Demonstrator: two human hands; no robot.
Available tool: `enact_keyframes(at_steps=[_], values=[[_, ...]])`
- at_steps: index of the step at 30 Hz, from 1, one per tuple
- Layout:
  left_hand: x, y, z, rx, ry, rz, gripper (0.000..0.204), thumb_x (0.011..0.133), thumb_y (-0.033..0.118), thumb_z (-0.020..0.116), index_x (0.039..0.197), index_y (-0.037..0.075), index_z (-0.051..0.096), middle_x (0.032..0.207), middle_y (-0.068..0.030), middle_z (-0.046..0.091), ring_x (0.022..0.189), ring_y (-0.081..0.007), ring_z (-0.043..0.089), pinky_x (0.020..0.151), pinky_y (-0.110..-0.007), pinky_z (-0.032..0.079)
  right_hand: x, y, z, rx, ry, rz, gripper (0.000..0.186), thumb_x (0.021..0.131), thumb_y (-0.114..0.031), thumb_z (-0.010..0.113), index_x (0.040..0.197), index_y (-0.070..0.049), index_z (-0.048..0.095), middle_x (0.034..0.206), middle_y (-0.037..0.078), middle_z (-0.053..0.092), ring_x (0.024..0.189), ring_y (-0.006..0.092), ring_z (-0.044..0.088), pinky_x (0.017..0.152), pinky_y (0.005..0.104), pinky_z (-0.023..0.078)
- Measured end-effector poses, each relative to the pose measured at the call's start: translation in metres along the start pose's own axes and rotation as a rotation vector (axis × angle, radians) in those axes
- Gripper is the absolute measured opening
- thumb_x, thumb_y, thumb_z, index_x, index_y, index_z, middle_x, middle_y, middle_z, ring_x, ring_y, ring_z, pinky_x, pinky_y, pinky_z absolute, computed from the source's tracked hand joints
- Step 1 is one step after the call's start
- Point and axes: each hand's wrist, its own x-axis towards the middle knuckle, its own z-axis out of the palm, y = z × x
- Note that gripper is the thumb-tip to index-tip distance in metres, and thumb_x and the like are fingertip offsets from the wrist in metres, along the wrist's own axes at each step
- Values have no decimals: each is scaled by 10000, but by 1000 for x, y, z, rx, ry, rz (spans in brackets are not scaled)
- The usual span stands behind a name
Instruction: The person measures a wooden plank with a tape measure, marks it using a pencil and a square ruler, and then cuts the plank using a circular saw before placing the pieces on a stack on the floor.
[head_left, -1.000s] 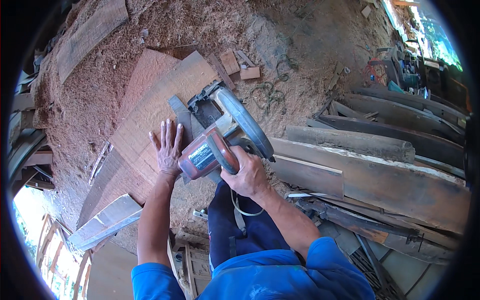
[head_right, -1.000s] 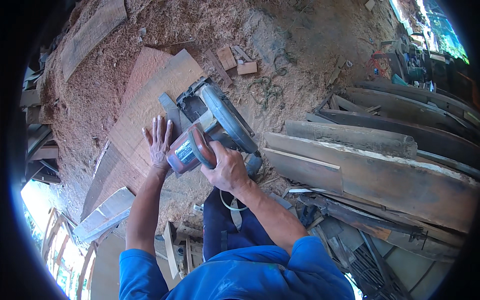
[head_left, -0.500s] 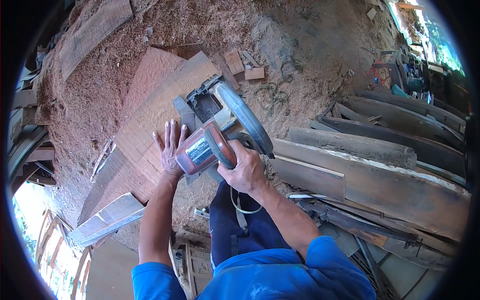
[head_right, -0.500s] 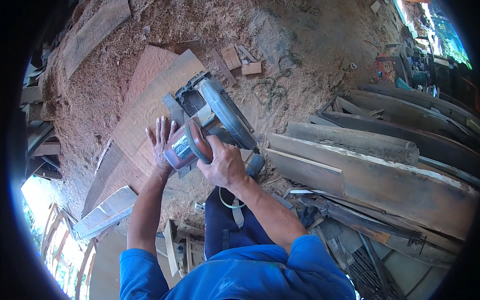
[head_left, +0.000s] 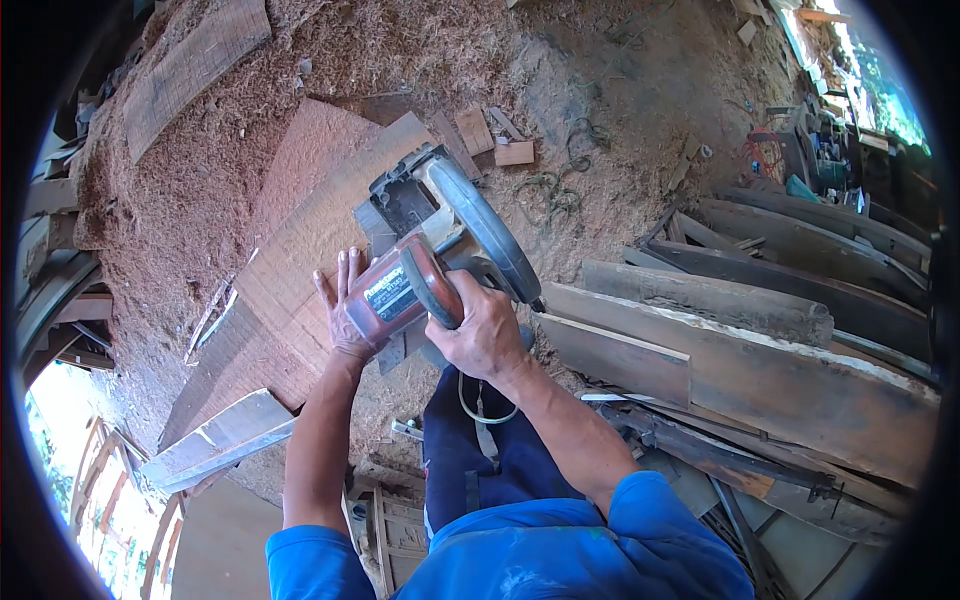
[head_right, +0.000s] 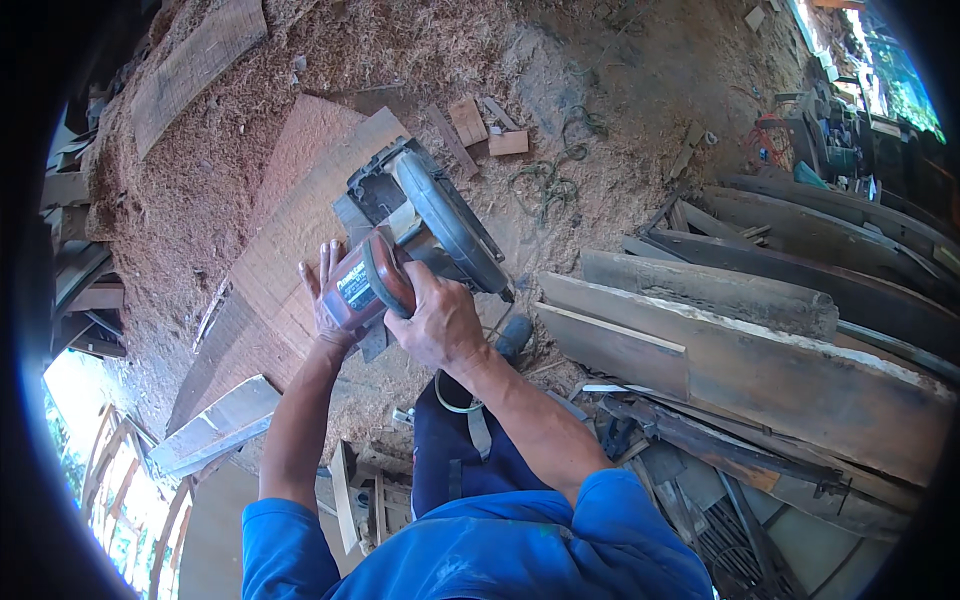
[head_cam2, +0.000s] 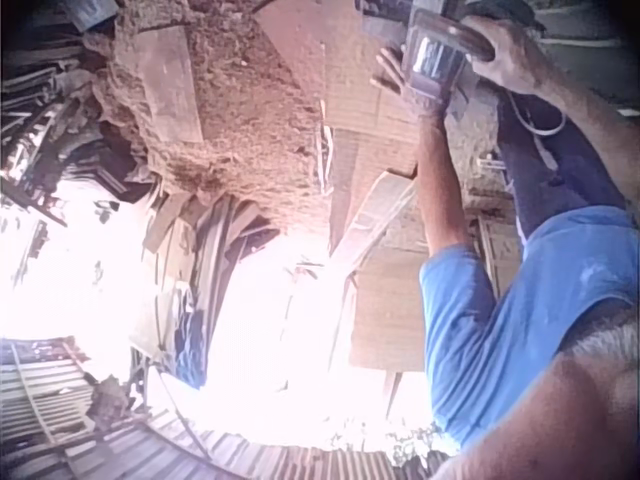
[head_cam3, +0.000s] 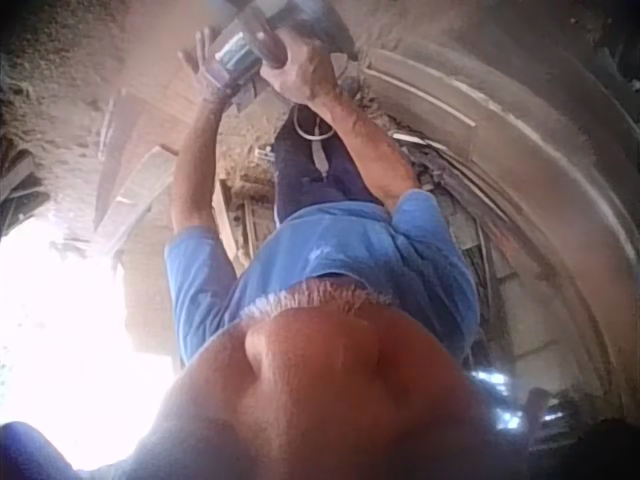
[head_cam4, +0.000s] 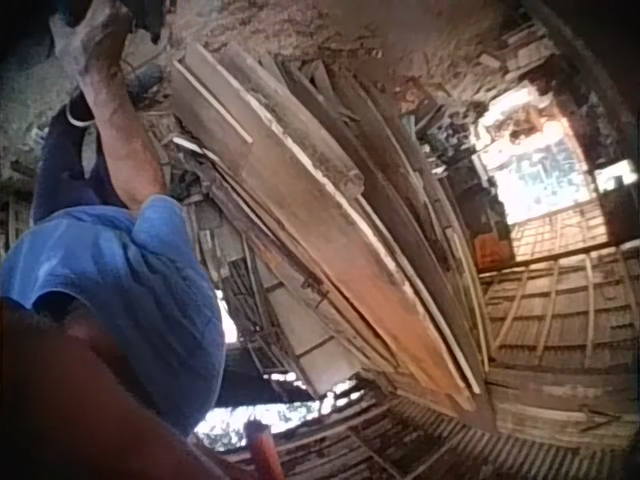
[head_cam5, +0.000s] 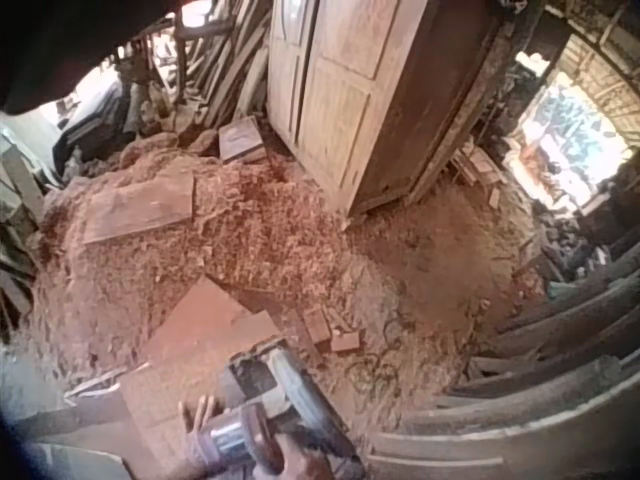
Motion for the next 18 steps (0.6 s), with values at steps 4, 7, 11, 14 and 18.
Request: enact_keyframes(at_steps=[4,7,11,14,18], values=[[0,-3,1,56,-28,11,914,800,647,616,1532,144,404,1605,-192,305,1525,-371,191,1180,-653,-44,7,0,5,4,-3,-2,262,769,-86,724,973,-13,576,716,182,647,667,369,690,612,428,538],[-2,-4,-1,-61,-28,47,904,802,689,573,1545,208,387,1614,-184,289,1528,-381,174,1173,-661,-58,15,-2,7,-6,1,-7,265,771,-89,723,982,-15,582,727,187,652,674,371,691,616,430,538],[-4,-6,8,-61,-4,39,908,792,760,514,1547,272,380,1611,-167,304,1527,-390,169,1166,-672,-58,25,-7,10,-22,-9,2,266,772,-95,722,983,-9,585,739,190,657,683,372,695,626,433,541],[-4,-9,11,-73,16,60,908,786,800,469,1536,293,394,1603,-121,335,1518,-397,186,1162,-686,-45,33,-11,12,-10,-9,0,269,768,-97,723,979,-6,584,736,188,658,685,371,696,632,433,545],[-6,-11,13,-326,-48,46,859,772,747,554,1491,289,451,1548,-75,424,1475,-365,291,1161,-695,25,42,-15,15,-9,-13,4,278,759,-100,729,978,-6,584,726,181,660,684,364,699,641,430,549]])
